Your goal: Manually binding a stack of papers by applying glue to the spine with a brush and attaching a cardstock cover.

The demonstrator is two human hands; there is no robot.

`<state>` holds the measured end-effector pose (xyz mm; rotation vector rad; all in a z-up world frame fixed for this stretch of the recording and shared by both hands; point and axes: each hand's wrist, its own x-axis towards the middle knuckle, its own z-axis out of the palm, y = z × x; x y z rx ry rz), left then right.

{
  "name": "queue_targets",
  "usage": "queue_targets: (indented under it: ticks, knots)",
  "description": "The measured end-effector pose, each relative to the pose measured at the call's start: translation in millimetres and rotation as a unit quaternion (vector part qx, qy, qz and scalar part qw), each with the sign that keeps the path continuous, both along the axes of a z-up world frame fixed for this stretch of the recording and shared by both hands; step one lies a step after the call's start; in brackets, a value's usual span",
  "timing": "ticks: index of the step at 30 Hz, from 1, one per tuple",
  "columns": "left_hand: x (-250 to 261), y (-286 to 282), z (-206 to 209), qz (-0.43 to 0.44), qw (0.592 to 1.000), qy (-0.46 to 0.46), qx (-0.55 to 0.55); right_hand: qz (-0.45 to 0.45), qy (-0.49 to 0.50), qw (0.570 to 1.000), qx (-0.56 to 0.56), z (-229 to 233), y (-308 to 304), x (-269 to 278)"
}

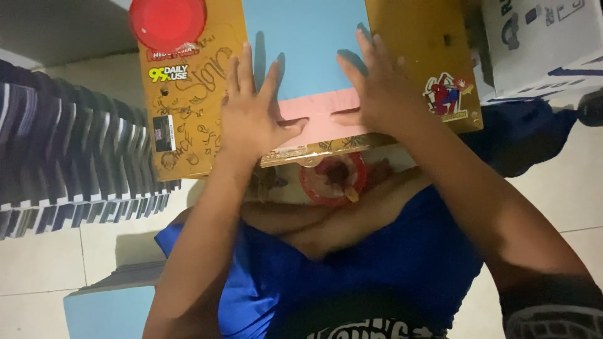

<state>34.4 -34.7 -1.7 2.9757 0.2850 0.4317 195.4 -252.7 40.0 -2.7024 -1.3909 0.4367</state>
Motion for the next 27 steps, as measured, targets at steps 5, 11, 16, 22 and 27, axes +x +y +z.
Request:
queue_targets:
  ticks: [5, 11, 16, 22, 27]
  knots:
    - [0.8, -4.7, 1.7, 0.000, 0.999, 0.046, -0.017, 0.013, -0.019, 0.998, 0.055, -30.5, -1.2, 2.2]
    - [8.1, -5.1, 1.3, 0.003, 0.998, 0.056, 0.004, 0.005, -0.062, 0.993, 0.096, -34.8, 1.2, 2.0]
    - [14.4, -11.5, 12.2, 0.022, 0.993, 0.115, -0.031, -0.032, 0.008, 0.997, 0.067, -24.9, 8.1, -2.0]
    - [14.5, -13.6, 3.1, 0.022, 0.997, 0.074, -0.001, -0.027, -0.009, 0.993, 0.112, -35.5, 7.4, -3.8]
    - [20.5, -10.6, 18.2, 0.011, 0.990, 0.134, 0.044, -0.061, -0.011, 0.995, 0.077, -25.4, 14.4, -7.3]
